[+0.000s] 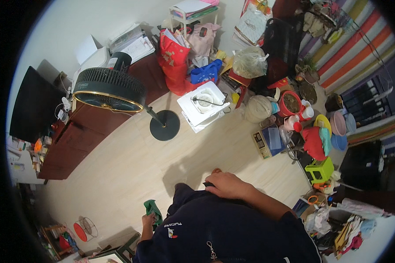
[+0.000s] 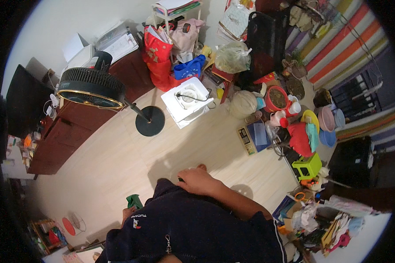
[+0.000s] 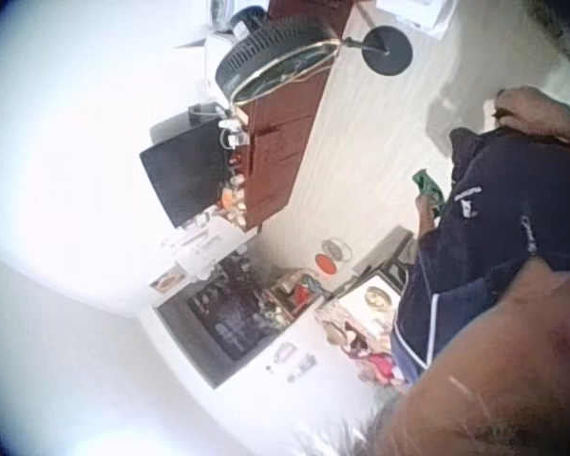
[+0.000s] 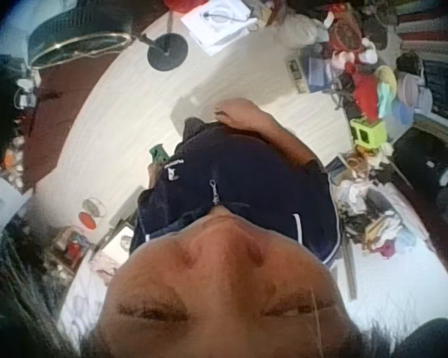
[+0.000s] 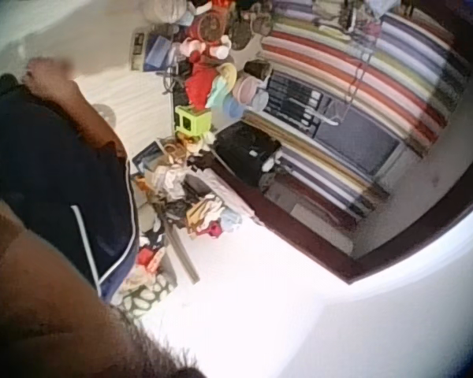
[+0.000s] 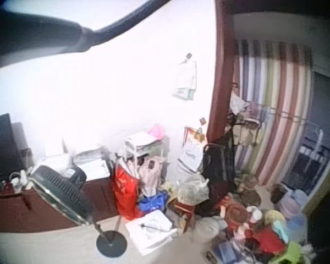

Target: The person picks up a pair of grey slippers and places them into a green reusable bag. They then pick up a pair of white slippers and place them into the same bag. The person stands up, walks across the room, and briefly reaches into a red bag on a table before continuing to walk.

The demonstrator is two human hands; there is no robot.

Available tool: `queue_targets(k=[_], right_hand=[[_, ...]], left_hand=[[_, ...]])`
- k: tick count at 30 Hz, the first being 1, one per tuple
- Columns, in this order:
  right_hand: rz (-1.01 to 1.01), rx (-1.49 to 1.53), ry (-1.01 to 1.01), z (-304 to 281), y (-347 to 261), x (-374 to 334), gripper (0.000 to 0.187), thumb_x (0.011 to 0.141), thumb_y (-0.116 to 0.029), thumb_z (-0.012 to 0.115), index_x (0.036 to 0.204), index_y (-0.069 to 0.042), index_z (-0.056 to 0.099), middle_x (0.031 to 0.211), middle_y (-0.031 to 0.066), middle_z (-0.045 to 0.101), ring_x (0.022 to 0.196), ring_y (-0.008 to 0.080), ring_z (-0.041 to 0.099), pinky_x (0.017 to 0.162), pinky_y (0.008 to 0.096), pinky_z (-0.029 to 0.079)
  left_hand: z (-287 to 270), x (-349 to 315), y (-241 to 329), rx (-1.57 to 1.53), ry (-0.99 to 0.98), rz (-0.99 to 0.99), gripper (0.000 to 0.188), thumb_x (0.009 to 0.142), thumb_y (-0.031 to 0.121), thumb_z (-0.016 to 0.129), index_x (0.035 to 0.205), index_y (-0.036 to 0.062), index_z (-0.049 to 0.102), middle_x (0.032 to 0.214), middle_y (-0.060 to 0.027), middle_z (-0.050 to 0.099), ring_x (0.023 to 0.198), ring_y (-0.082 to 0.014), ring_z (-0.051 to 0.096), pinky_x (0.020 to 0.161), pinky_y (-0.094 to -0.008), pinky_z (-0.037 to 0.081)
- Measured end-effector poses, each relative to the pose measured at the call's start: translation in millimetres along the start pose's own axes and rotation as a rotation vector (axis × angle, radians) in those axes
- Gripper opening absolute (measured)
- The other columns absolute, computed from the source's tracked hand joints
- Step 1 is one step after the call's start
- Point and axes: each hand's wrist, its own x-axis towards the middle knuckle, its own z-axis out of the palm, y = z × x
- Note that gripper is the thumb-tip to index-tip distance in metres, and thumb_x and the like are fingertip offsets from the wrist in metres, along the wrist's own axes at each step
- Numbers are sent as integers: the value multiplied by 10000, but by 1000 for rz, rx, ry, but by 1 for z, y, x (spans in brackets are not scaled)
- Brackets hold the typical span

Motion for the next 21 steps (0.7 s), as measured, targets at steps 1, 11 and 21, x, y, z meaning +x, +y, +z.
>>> queue_targets(k=[1, 11, 21], right_hand=[[3, 4, -23, -9, 10, 1, 294, 861, -292, 521, 931, -8, 552, 962, 186, 597, 899, 364, 568, 794, 445, 442], [41, 139, -35, -70, 85, 60, 252, 864, -266, 529, 975, -43, 572, 928, 168, 610, 885, 354, 574, 775, 444, 449], [195, 131, 42, -172, 130, 150, 325, 874, -288, 514, 1061, -26, 562, 1010, 173, 594, 933, 345, 566, 815, 406, 449]], left_hand=[[-7, 10, -31, 48, -43, 30, 160, 738, 90, 620, 616, 25, 542, 488, -19, 463, 360, -117, 395, 356, -273, 278], [95, 32, 16, -194, -84, -331, 184, 745, 121, 619, 615, 16, 542, 498, -50, 488, 367, -140, 422, 372, -296, 300], [160, 146, 161, -58, -87, -234, 190, 747, 148, 618, 629, 18, 545, 513, -59, 496, 390, -153, 433, 390, -305, 310]])
